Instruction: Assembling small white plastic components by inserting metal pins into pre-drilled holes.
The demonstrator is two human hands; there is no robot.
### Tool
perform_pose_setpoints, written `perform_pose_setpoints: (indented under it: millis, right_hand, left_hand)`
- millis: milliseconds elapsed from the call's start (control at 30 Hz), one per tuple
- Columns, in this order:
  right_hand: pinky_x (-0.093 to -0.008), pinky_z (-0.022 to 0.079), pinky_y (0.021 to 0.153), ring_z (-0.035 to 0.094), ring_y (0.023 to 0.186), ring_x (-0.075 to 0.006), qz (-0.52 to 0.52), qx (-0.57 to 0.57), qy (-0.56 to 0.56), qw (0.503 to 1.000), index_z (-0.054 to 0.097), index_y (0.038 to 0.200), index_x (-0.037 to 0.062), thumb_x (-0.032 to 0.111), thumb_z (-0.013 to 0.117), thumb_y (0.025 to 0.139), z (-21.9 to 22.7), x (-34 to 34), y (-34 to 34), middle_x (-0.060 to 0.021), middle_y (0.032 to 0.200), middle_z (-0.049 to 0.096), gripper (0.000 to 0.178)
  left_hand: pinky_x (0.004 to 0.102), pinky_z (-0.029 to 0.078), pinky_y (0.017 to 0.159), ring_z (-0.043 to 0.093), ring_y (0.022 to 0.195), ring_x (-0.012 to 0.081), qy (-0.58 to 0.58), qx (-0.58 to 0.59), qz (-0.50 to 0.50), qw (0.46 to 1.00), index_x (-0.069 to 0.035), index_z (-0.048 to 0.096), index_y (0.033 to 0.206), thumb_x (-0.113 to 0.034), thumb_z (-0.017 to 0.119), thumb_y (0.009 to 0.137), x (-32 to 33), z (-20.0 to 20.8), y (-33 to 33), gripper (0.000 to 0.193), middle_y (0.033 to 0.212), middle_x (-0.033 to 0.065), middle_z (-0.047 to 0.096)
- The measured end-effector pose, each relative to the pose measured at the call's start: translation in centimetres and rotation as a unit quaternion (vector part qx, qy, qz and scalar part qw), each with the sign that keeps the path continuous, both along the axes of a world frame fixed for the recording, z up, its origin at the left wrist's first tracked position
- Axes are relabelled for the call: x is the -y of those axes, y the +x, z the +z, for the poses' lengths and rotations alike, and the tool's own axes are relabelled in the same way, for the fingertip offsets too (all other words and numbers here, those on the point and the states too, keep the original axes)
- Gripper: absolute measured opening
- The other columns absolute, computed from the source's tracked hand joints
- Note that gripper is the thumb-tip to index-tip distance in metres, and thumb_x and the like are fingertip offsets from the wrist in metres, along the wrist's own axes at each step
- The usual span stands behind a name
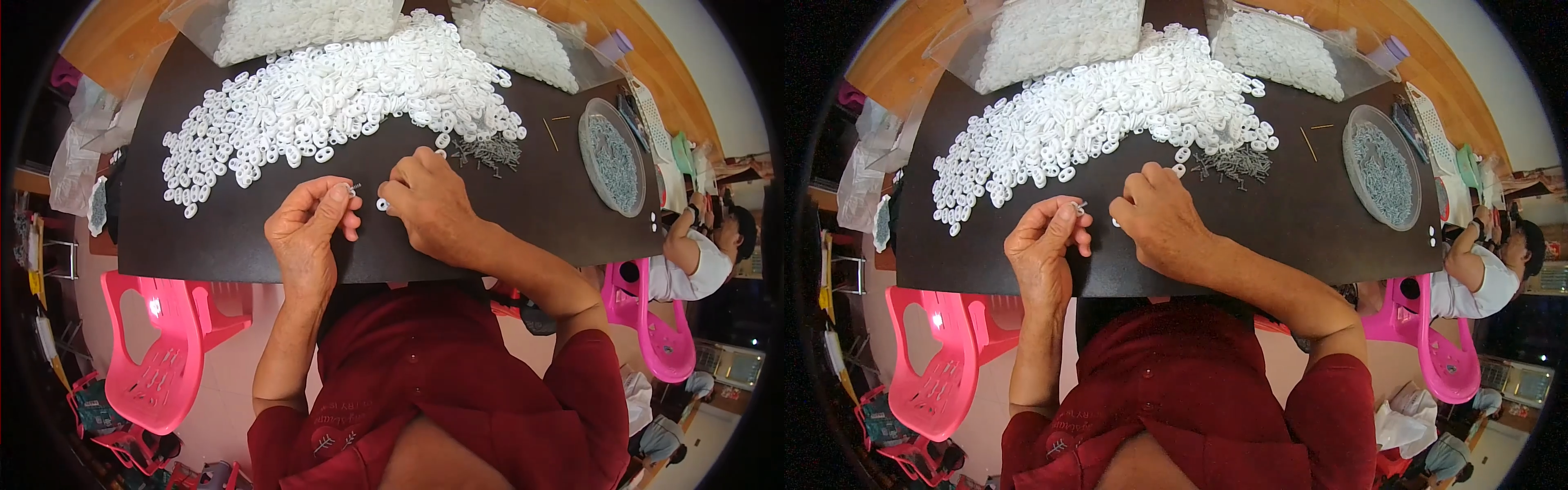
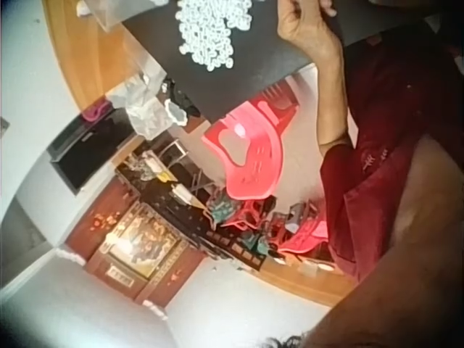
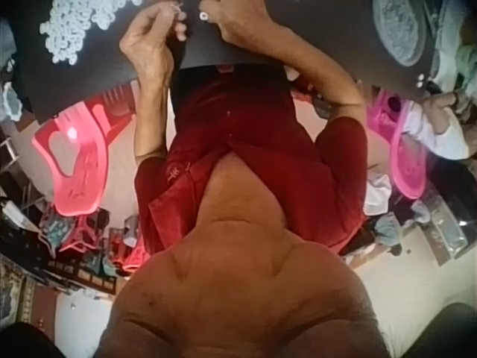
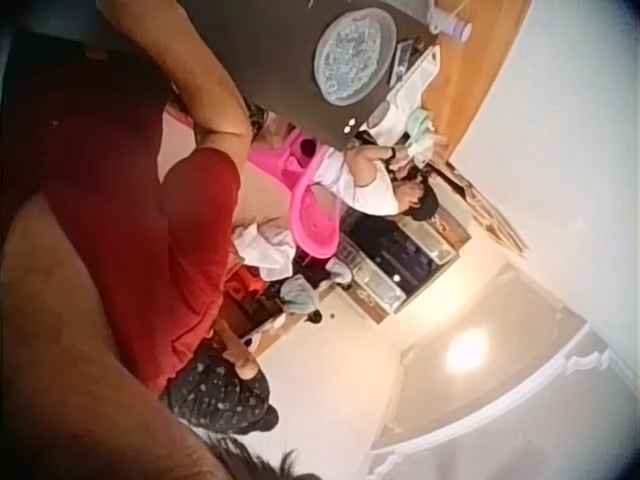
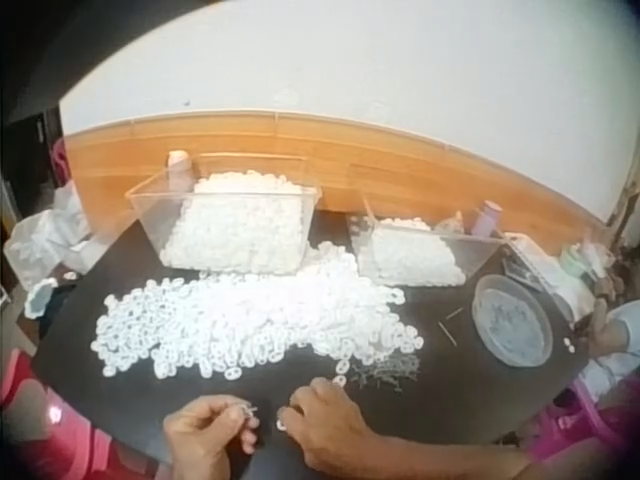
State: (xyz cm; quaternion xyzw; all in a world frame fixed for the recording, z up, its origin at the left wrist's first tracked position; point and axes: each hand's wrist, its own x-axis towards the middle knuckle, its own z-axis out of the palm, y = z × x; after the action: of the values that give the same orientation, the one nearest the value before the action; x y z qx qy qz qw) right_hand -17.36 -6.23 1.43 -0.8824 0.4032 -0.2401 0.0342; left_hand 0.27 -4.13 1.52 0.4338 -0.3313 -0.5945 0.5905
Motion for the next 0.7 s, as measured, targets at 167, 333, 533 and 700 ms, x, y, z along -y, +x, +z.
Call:
perform_pose_setpoints:
  millis: [167, 333, 533, 700]
  right_hand:
    - [-0.0357, 0.042, 0.064, 0.051, 0.073, -0.0224, -0.013, 0.096, 0.065, 0.993, 0.060, 0.083, 0.0073, 0.005, 0.072, 0.071, 0.1, 0.0, -0.1, -0.0055, 0.076, 0.053, 0.017]
    - [-0.0241, 0.048, 0.066, 0.058, 0.072, -0.0087, -0.088, 0.316, 0.354, 0.876, 0.064, 0.094, 0.0020, 0.004, 0.070, 0.079, 1.7, 0.0, 0.0, -0.0017, 0.079, 0.063, 0.016]
    - [-0.0207, 0.048, 0.069, 0.059, 0.077, -0.0052, -0.055, 0.469, 0.440, 0.764, 0.067, 0.098, 0.0006, 0.002, 0.067, 0.081, 1.6, 0.6, -0.2, -0.0030, 0.085, 0.068, 0.017]
    - [-0.0188, 0.044, 0.063, 0.058, 0.072, -0.0057, -0.063, 0.497, 0.467, 0.729, 0.068, 0.097, 0.0004, 0.005, 0.068, 0.081, 2.0, 0.4, 0.1, -0.0026, 0.081, 0.068, 0.017]
  left_hand:
    - [0.0205, 0.044, 0.048, 0.056, 0.056, 0.0094, -0.007, 0.009, 0.015, 1.000, 0.005, 0.065, 0.095, -0.006, 0.063, 0.089, -0.2, -0.3, 0.0, 0.012, 0.075, 0.0093, 0.065]
    - [0.0201, 0.044, 0.048, 0.056, 0.056, 0.0089, -0.016, 0.003, 0.008, 1.000, 0.004, 0.064, 0.097, -0.004, 0.063, 0.088, -0.6, 0.1, -0.6, 0.012, 0.074, 0.0093, 0.065]
    - [0.0194, 0.044, 0.048, 0.057, 0.057, 0.0080, -0.016, 0.003, 0.001, 1.000, 0.003, 0.062, 0.098, -0.003, 0.062, 0.089, -1.1, 0.6, -1.0, 0.011, 0.074, 0.0084, 0.064]
    - [0.0186, 0.044, 0.048, 0.056, 0.057, 0.0069, -0.006, 0.026, -0.007, 1.000, 0.002, 0.061, 0.098, -0.004, 0.061, 0.090, -1.6, 0.6, -1.3, 0.010, 0.075, 0.0073, 0.064]
